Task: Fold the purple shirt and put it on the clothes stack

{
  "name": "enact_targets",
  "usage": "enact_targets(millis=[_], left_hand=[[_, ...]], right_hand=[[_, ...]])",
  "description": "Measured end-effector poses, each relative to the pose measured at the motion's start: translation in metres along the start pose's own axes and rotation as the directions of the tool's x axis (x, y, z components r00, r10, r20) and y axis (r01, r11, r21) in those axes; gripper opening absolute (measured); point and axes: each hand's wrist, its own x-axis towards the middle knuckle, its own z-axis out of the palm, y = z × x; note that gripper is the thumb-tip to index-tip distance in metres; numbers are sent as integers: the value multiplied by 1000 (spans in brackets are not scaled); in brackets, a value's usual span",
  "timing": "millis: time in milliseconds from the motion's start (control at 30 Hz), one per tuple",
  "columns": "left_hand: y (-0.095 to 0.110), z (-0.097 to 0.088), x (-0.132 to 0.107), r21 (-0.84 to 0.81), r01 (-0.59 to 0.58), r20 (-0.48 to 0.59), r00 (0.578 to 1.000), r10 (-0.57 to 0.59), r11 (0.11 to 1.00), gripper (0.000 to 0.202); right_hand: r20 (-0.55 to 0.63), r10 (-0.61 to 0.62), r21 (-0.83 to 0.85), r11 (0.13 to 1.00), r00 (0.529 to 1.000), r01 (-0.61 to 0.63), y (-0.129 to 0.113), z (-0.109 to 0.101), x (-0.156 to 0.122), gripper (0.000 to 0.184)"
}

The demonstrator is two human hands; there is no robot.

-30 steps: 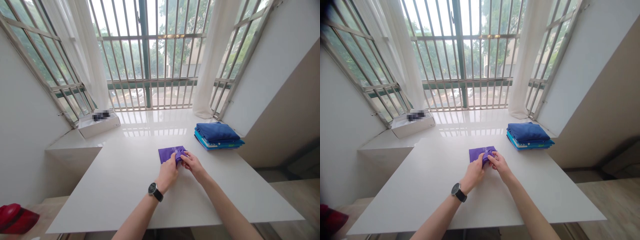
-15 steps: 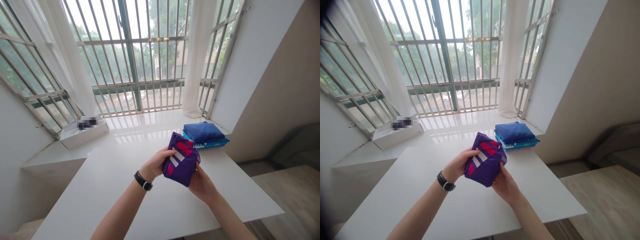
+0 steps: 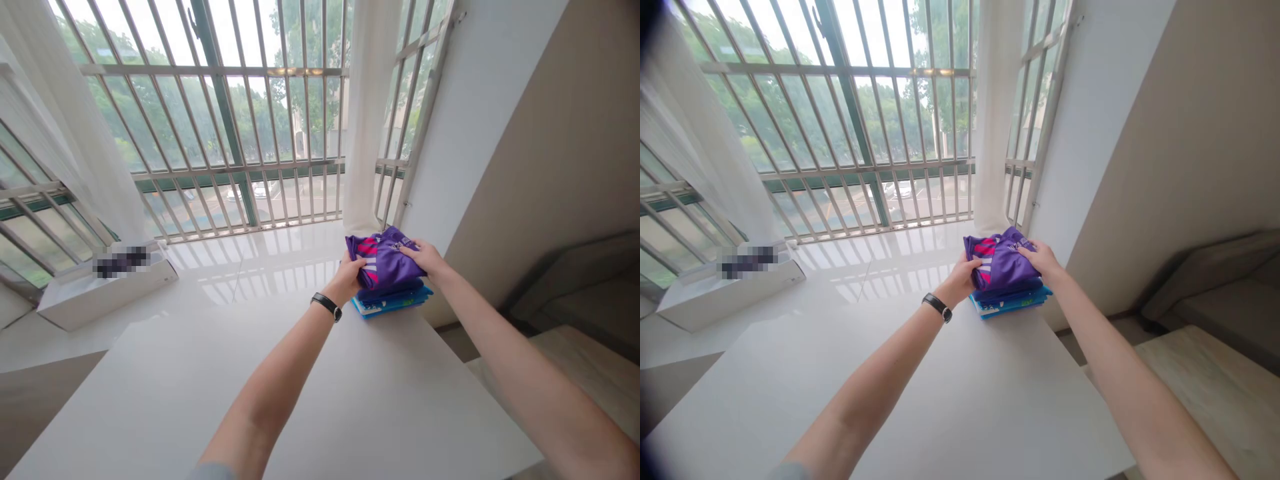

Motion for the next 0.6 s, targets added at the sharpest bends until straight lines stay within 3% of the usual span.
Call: enact_targets(millis=[100, 200, 333, 400, 467, 533, 567, 600], left_hand=[[-24, -8, 14, 54, 34, -107, 994, -28, 998, 47], [-31, -17, 17, 92, 2, -103, 995, 7, 996, 48], [-19, -22, 14, 284, -8, -130, 990, 46, 959, 65], [-7, -20, 9, 480, -58, -114, 985, 128, 875, 72], [4, -14, 5, 739, -197, -41, 941, 335, 644, 71], [8, -6, 4, 913, -309, 142, 853, 503, 266, 62], [7, -2, 6, 940, -328, 242, 827, 507, 87, 58], [3, 1, 9, 943, -330, 315, 829, 463, -52, 56]], right_hand=[[-19, 1, -140, 990, 1000, -4, 30, 4, 11, 41], [-22, -53, -237, 970, 998, 46, 50, 10, 12, 38], [-6, -137, -368, 921, 991, 126, 54, 9, 16, 33], [13, -186, -438, 882, 982, 173, 49, 6, 19, 34], [41, -244, -491, 840, 969, 232, 42, 4, 20, 37], [121, -303, -524, 789, 945, 320, 36, 8, 20, 40], [179, -321, -532, 763, 930, 366, 35, 12, 19, 42], [241, -328, -536, 739, 913, 407, 34, 17, 17, 44]])
